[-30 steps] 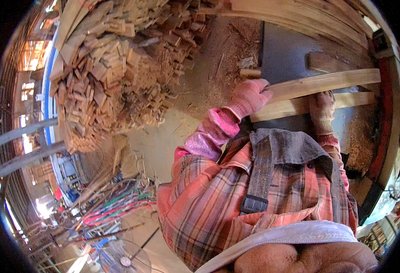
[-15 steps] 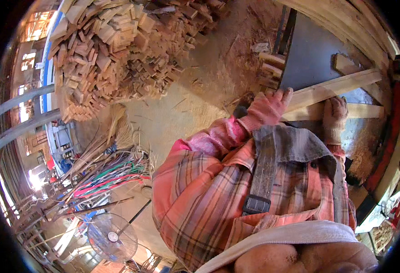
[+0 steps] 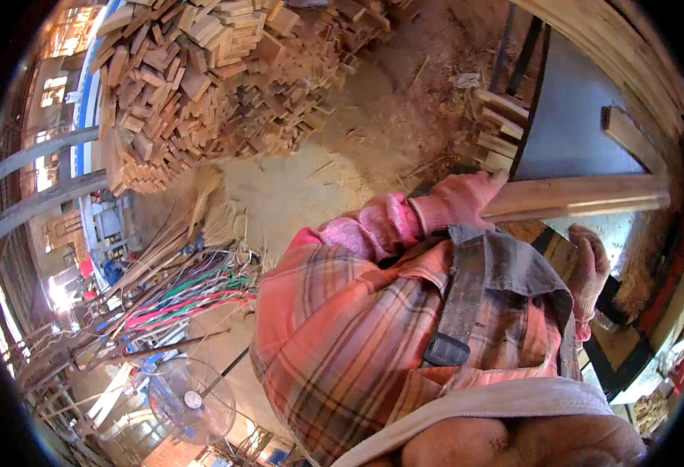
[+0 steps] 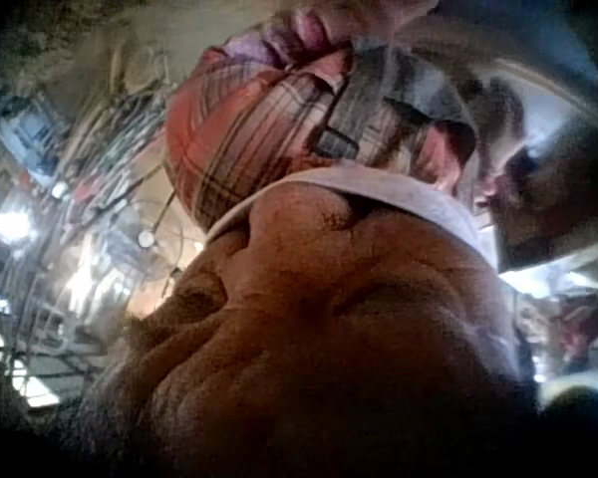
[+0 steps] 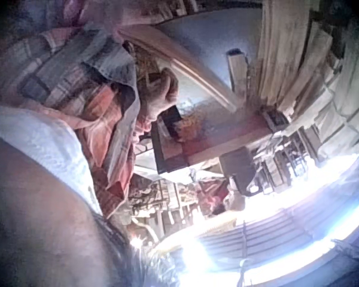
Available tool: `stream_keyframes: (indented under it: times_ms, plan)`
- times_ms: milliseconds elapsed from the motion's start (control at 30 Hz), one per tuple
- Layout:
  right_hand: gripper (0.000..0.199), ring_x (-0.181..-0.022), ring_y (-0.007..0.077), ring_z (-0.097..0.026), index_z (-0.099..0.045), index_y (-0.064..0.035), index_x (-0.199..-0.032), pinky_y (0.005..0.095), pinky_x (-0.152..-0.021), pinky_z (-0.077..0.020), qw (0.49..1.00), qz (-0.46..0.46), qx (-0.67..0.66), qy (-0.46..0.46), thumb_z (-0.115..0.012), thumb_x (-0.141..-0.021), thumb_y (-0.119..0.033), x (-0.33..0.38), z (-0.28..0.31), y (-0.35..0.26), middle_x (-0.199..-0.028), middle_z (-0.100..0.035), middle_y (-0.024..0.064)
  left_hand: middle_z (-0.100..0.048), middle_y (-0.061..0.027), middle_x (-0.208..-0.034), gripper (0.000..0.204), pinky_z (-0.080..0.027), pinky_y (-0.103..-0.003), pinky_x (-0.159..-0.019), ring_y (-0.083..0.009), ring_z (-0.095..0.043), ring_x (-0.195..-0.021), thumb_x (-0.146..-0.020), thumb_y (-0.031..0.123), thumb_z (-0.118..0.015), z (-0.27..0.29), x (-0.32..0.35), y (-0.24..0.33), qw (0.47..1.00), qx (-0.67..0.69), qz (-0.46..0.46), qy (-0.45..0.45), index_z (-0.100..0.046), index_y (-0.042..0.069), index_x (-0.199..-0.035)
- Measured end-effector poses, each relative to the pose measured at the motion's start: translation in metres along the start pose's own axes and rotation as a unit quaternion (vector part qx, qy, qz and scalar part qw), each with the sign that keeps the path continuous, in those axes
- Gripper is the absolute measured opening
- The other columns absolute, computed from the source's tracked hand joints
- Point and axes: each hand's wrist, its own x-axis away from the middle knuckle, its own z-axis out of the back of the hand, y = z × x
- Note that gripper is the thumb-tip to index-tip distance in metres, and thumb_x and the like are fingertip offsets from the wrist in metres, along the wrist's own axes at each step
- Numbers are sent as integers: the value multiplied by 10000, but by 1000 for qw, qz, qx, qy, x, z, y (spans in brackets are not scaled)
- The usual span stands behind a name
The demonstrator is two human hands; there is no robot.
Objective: The person picks up wooden planks from a stack and feeds them into a woodworking machine. They use a long, thin stick to clear sawdust from the machine's intake area and a flexible hose to clean the equipment. The person continues to handle and process the wood planks throughout the video.
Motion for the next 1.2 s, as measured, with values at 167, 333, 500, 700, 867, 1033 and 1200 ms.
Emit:
stream_keyframes:
  times_ms: [167, 333, 500, 700, 867, 1033, 1200]
  plan:
    - [498, -1096, 227, -605, -629, 50, -1252, 351, -1033, -424, 991, -58, 52, -112, -586, -939, -336, 22, -40, 13, -1179, -674, 137, -644, -198, -1130, 815, -546, -479, -854, -399, -659, -1034, -762, 401, -819, -17, 52, -6, 993, 114, -9, 26, -439, 38, -1385]
    - [648, -1189, 303, -594, -511, 45, -1363, 436, -1048, -451, 971, 25, -176, -162, -617, -961, -452, 32, -85, 90, -1316, -596, 173, -659, -132, -1192, 724, -527, -358, -943, -237, -649, -1080, -796, 250, -759, -56, 105, -4, 897, 440, 29, 5, -490, -2, -1419]
    - [598, -1130, 226, -615, -521, 6, -1345, 408, -1007, -481, 877, -22, -431, -211, -681, -944, -407, 62, -134, 119, -1273, -615, 98, -666, -92, -1124, 628, -551, -309, -835, -165, -663, -930, -794, 112, -653, -94, 161, -19, 742, 651, 141, -68, -519, 18, -1400]
    - [578, -1037, 196, -639, -537, -11, -1324, 361, -920, -524, 921, -52, -329, -201, -751, -873, -302, 114, -166, 122, -1136, -657, 73, -642, -70, -1208, 631, -524, -322, -918, -146, -621, -1071, -814, 150, -758, -145, 204, -27, 845, 523, 108, -37, -520, 25, -1385]
    - [425, -899, 143, -631, -625, -3, -1242, 290, -809, -514, 954, -48, -244, -169, -746, -879, -190, 124, -218, 121, -1056, -688, 60, -676, -69, -1169, 616, -534, -332, -902, -159, -647, -1040, -813, 192, -810, -149, 239, -63, 830, 538, 142, -35, -556, 20, -1347]
    - [482, -920, 155, -635, -604, -3, -1224, 313, -831, -520, 939, -72, -261, -210, -794, -842, -227, 116, -288, 114, -1050, -675, 55, -691, -80, -1128, 490, -550, -331, -855, -173, -669, -968, -831, 117, -730, -112, 281, -90, 809, 549, 203, 63, -595, 5, -1288]
    - [406, -944, 171, -647, -641, 24, -1193, 333, -843, -513, 929, -91, -287, -214, -774, -880, -199, 119, -359, 118, -1051, -696, 79, -687, -68, -1116, 470, -546, -321, -857, -174, -667, -956, -837, 93, -702, -89, 324, -136, 753, 629, 175, 79, -591, -3, -1284]
